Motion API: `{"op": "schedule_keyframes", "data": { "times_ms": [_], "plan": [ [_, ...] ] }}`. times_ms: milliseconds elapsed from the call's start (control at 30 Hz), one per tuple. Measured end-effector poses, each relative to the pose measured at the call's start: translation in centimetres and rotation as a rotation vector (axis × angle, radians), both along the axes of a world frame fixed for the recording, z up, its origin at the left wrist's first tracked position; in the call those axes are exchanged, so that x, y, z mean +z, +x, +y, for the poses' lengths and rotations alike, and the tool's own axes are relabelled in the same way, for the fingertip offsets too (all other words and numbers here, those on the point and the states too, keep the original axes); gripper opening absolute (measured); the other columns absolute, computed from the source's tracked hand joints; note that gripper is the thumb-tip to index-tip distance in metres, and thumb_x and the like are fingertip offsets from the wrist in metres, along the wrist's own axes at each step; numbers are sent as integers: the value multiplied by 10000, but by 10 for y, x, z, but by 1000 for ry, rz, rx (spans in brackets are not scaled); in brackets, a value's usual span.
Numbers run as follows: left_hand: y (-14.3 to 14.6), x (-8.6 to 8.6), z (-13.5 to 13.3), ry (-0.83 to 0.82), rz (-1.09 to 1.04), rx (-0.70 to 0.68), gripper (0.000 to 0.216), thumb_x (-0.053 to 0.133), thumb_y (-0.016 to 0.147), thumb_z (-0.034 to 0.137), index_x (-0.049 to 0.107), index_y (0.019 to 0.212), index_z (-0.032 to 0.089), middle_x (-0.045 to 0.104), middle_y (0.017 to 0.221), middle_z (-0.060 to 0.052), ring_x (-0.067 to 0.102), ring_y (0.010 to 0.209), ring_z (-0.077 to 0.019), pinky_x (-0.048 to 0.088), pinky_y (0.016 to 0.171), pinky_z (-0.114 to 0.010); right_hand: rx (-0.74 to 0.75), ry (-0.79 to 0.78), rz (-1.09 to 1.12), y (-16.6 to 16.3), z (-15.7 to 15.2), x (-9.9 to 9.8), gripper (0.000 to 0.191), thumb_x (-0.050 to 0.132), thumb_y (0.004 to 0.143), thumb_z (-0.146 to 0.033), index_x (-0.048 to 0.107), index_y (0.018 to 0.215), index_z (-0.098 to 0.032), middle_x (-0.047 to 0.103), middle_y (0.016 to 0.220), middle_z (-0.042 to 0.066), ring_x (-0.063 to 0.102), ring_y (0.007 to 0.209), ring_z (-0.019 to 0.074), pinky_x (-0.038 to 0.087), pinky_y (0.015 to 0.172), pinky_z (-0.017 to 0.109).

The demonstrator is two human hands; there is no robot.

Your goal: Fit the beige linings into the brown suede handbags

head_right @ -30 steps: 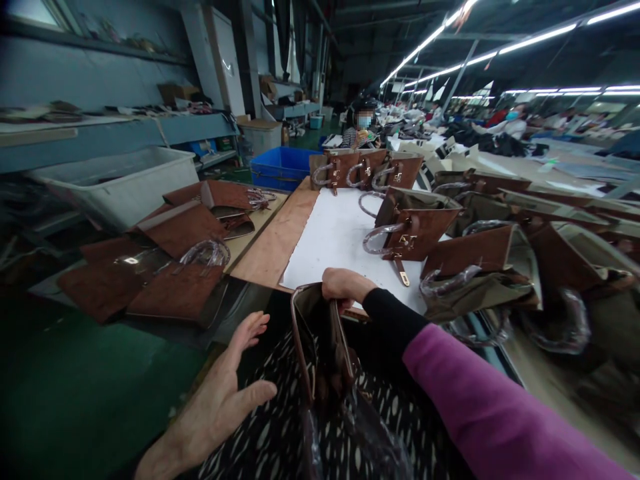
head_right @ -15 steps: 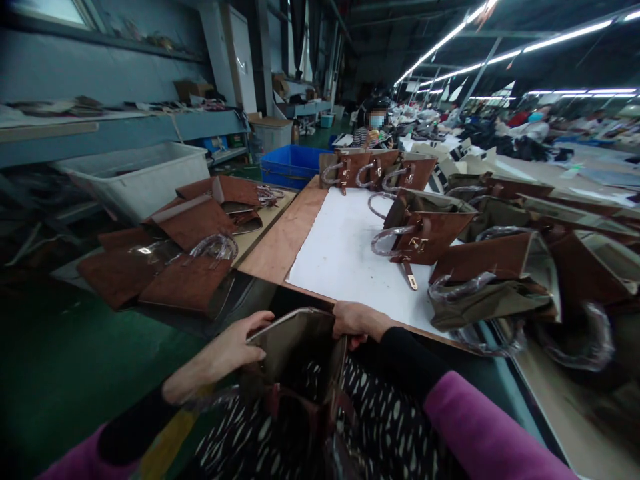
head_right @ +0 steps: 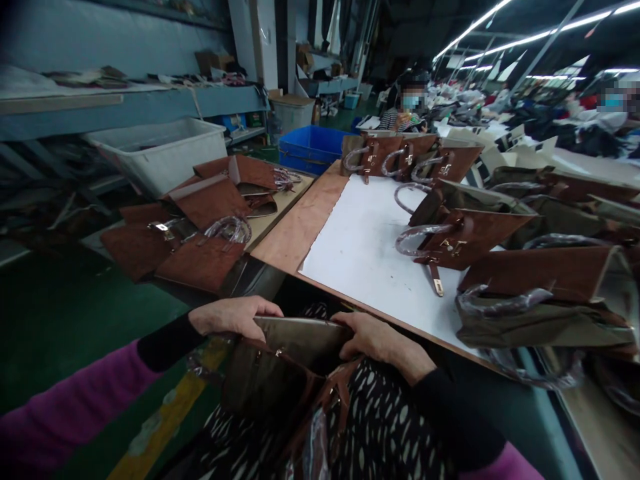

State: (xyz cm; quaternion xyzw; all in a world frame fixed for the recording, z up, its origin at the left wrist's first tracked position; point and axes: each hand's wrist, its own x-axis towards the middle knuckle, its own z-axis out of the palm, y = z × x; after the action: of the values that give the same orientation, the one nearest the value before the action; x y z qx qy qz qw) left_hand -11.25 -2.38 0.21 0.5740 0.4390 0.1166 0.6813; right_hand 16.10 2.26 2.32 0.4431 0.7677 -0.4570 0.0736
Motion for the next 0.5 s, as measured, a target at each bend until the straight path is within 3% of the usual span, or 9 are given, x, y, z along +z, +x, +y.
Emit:
{"op": "schedule_keyframes", "data": {
  "times_ms": [100, 167, 333, 500],
  "plan": [
    [0, 3, -1, 47, 29, -14, 487, 678, 545, 254, 619, 1018, 160, 619, 875, 6, 547, 767, -155, 397, 601, -187, -52, -247, 219, -1, 4, -2, 540, 607, 565, -146, 602, 1096, -240, 666, 954, -24, 589, 858, 173, 436, 727, 226],
    [0, 5, -1, 32, 33, 3, 487, 689, 548, 264, 618, 1018, 159, 620, 867, 7, 547, 751, -152, 393, 589, -189, -76, -411, 278, -3, 8, -4, 471, 595, 603, -187, 618, 1073, -215, 671, 923, -17, 597, 824, 165, 443, 729, 233],
    [1, -6, -4, 28, -42, 90, 438, 676, 563, 215, 619, 992, 153, 614, 865, 12, 525, 731, -126, 387, 602, -187, -70, -398, 156, -7, 13, -14, 177, 607, 640, -244, 681, 773, -153, 647, 653, -18, 562, 601, 128, 419, 577, 213],
    [-1, -22, -4, -46, -144, 191, 382, 673, 624, 282, 623, 971, 131, 607, 858, -7, 511, 700, -112, 379, 610, -190, -141, -587, 333, -5, 12, -22, 373, 657, 645, -382, 676, 937, -151, 689, 814, 32, 614, 726, 183, 463, 692, 273]
  ]
}}
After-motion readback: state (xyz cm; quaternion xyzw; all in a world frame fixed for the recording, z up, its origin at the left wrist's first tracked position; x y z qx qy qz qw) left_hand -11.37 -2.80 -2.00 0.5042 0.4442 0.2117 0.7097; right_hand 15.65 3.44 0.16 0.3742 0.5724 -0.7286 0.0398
